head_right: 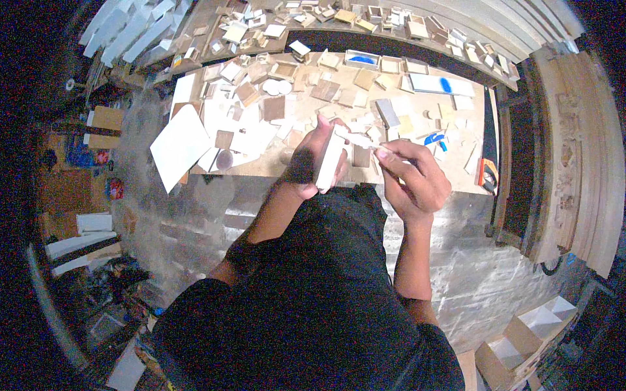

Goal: The person assembles a small wooden box by hand, applying glue to the edges of wooden pieces and joining them together.

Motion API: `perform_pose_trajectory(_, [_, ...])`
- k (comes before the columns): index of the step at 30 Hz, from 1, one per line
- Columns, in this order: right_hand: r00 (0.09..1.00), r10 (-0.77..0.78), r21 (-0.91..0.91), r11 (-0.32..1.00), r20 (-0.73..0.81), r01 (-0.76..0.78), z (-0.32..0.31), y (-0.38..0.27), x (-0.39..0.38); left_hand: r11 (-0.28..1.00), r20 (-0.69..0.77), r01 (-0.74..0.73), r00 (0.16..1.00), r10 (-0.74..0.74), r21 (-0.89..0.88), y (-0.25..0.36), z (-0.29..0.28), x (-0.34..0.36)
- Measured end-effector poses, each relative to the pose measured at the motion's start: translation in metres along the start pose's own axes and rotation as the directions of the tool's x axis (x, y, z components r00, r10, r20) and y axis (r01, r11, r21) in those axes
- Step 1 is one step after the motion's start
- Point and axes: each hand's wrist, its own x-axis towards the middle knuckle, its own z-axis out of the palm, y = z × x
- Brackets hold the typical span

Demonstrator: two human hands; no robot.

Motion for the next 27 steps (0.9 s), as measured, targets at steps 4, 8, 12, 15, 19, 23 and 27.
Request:
perform_pose_trajectory(4, [1.0,0.004,0.101,0.995,0.004,-0.004,-0.015,0.0,0.0,0.999,-0.087,0.018,0.996,-0.021,-0.038,-0.013,0.012,0.014])
perform_pose_trajectory(8, [0.996,-0.003,0.042,0.999,0.086,-0.001,-0.027,0.012,0.001,1.0,-0.056,0.016,0.998,-0.017,-0.025,-0.013,0.029,0.019])
perform_pose_trajectory(12, [0.998,0.003,-0.028,1.0,0.058,-0.002,-0.039,0.03,0.013,1.0,0.039,0.008,0.999,-0.007,-0.016,-0.016,0.037,0.025])
perform_pose_trajectory(15, [1.0,0.015,0.038,0.999,0.003,-0.015,-0.046,0.041,0.014,1.0,0.066,-0.021,0.998,0.021,-0.005,-0.013,0.053,0.029])
perform_pose_trajectory(19, [0.996,-0.024,0.111,0.994,0.083,0.014,-0.064,0.045,0.015,0.997,0.047,-0.062,0.997,0.064,-0.05,-0.017,0.072,0.039])
perform_pose_trajectory(23, [0.997,-0.001,0.035,0.999,0.079,-0.002,-0.079,0.065,0.022,0.996,-0.009,-0.091,0.996,0.091,0.026,-0.017,0.092,0.042])
perform_pose_trajectory(27, [0.994,0.108,0.154,0.982,0.016,-0.109,-0.09,0.079,0.02,0.99,-0.065,-0.129,0.989,0.133,0.056,-0.024,0.109,0.049])
